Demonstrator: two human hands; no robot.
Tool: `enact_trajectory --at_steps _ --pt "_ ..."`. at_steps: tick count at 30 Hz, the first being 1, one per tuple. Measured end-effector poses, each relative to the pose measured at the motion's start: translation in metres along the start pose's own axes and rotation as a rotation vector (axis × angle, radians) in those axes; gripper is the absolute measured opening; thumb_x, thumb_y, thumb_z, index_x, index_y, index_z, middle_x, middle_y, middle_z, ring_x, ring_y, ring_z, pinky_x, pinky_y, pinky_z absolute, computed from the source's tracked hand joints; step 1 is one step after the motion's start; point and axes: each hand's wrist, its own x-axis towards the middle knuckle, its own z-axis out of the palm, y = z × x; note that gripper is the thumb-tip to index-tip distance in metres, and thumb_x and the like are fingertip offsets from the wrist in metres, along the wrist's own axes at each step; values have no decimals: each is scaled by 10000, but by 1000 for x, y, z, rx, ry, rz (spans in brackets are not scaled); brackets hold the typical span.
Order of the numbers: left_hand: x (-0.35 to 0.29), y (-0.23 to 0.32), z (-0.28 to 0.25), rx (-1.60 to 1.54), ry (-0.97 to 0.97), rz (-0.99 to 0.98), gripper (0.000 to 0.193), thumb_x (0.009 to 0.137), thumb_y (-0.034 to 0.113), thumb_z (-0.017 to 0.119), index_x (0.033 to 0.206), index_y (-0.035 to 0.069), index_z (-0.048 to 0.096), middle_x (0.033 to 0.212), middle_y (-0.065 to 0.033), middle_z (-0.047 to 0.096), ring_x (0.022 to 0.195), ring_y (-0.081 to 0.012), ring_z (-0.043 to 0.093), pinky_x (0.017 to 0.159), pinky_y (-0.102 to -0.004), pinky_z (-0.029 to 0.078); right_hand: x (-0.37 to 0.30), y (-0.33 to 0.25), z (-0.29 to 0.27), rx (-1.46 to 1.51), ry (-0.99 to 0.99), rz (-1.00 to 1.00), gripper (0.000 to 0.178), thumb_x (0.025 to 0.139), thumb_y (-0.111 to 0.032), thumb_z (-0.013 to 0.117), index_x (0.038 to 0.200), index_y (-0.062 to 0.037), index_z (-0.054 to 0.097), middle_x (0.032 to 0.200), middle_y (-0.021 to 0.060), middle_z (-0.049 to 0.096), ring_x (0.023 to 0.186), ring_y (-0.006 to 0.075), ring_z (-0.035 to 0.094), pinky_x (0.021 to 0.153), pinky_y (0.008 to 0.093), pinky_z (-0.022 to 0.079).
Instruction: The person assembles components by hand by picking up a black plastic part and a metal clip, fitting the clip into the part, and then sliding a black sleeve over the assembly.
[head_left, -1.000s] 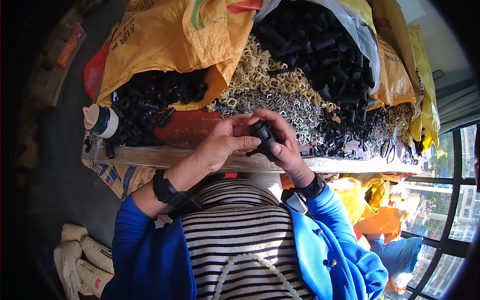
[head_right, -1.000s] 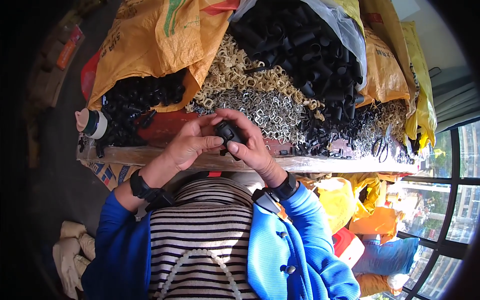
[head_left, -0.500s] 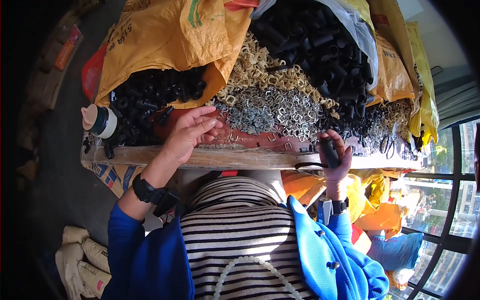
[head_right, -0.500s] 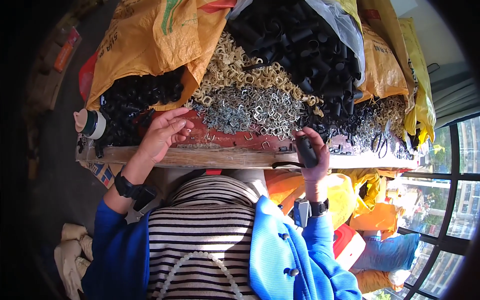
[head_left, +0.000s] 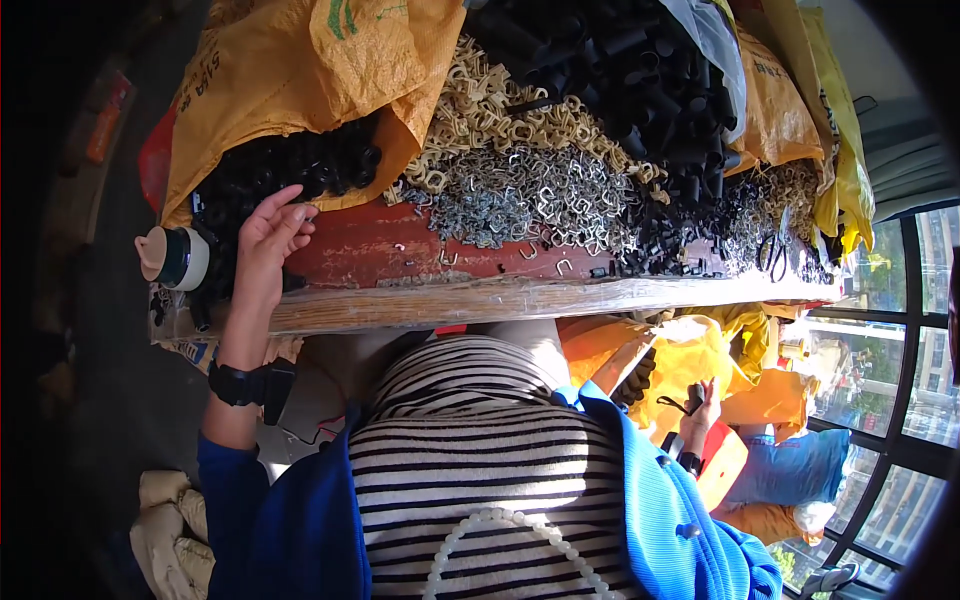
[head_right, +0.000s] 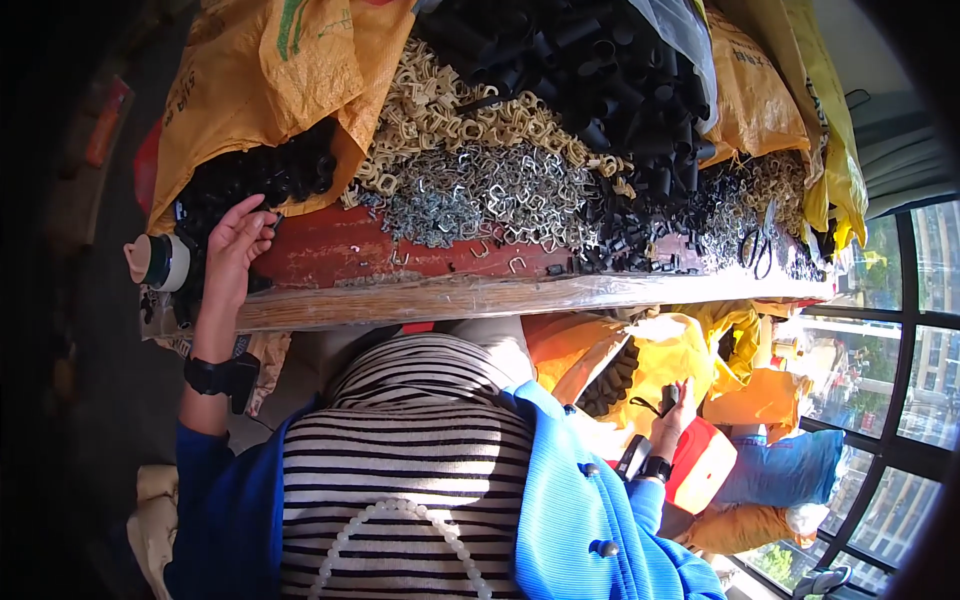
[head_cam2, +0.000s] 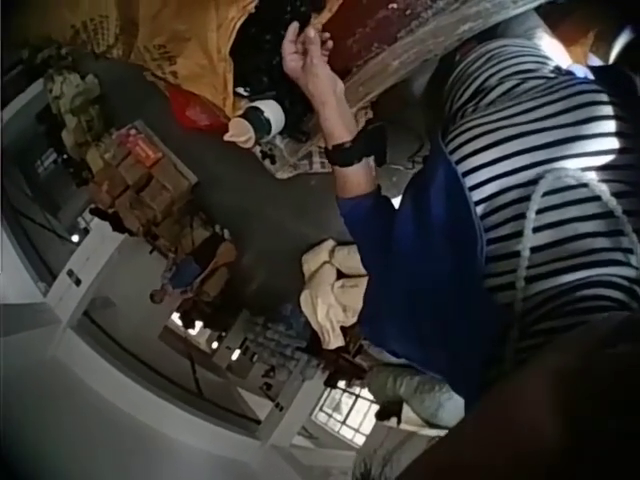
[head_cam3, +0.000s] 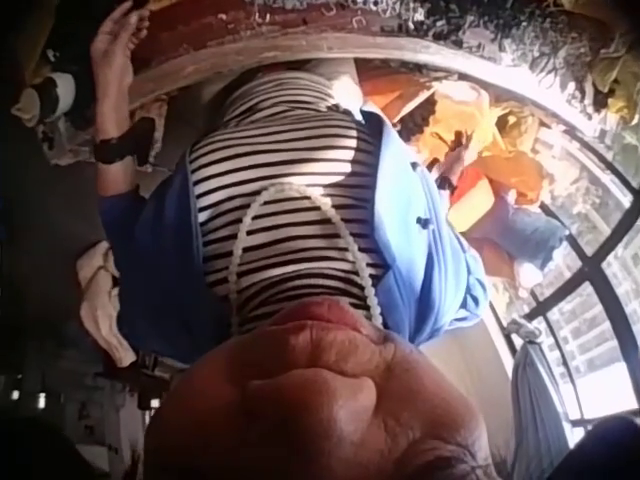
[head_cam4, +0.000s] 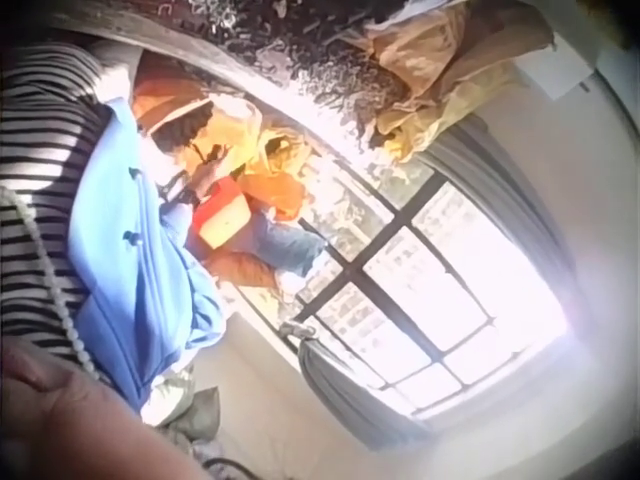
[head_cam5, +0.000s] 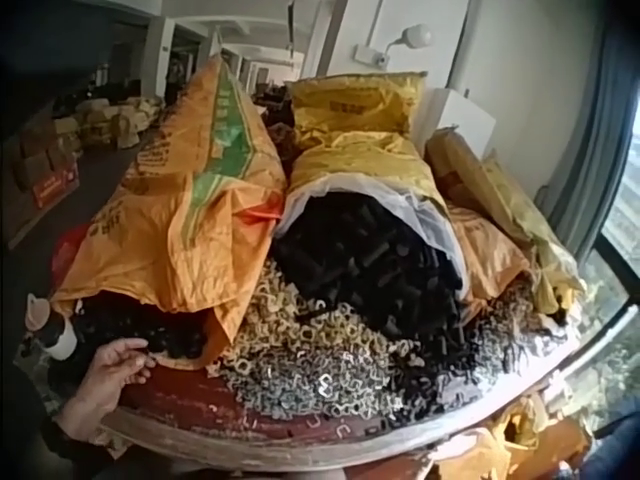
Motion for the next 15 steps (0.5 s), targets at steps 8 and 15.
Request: enact_trajectory --at_steps 8,15 --pt "3 9 0 1010 180 460 329 733 96 568 1041 16 485 920 -63 543 680 -134 536 601 -236 431 18 15 23 -1090 203 -858 222 723 -225 600 822 -33 554 737 63 533 637 141 484 572 257 393" --pt "5 -1 -1 1298 27 477 324 696 90 572 1002 15 498 944 -114 499 679 -260 540 612 -311 443 -71 -72 201 -629 -511 -1089 132 691 34 564 809 -24 560 736 53 530 646 126 508 568 218 408"
